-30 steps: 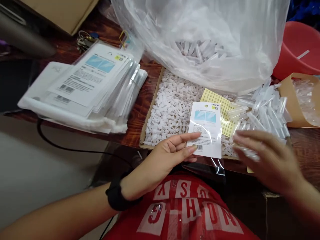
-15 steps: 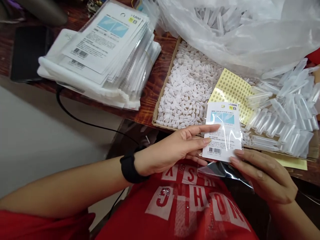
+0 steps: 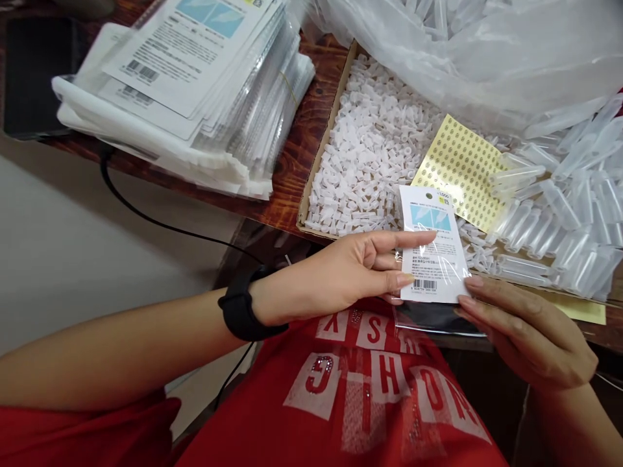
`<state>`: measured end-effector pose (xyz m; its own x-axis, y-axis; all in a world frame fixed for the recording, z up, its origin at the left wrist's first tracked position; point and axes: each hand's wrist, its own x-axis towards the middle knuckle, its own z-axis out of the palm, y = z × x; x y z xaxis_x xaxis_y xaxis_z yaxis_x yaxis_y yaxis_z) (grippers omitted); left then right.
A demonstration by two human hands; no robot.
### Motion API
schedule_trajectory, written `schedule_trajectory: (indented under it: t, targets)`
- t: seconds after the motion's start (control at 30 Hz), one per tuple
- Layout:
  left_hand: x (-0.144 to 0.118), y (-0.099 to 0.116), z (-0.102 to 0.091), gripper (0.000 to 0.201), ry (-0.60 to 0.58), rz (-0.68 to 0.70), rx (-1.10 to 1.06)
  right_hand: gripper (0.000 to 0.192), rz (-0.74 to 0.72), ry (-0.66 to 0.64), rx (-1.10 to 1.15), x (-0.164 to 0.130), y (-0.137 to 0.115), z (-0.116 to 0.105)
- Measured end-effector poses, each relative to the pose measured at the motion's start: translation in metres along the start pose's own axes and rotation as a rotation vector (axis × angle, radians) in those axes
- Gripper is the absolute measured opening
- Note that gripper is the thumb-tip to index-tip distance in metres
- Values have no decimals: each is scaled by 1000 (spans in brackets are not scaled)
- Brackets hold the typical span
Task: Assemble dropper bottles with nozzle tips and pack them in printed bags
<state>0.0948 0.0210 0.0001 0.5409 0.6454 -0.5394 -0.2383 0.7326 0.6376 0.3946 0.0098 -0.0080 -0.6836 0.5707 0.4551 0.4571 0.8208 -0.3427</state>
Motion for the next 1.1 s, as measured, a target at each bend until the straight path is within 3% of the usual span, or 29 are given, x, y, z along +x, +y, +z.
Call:
schedule_trajectory:
  t: [0.2,0.33,0.47,0.73,0.93,1.1]
  targets:
    - [0,2,2,63,23,-30,36,32,124,-125,59,9,-1,-6]
    - [1,4,4,67,18,-75,-10,35,56,-133,-79,17,-18,-3]
    - [2,6,1,71,-4,-102,-13,25,-5,-180,13,36,-35,3]
    - [1,15,-10,76,-111,-129,44,4,251,-234,83,72,-30,18]
    - [1,22,-9,79,-173,-187,-50,7,304,-277,106,80,-28,19]
    - [0,22,-14,86,-178,-157,91,7,308,-288,112,83,-26,21]
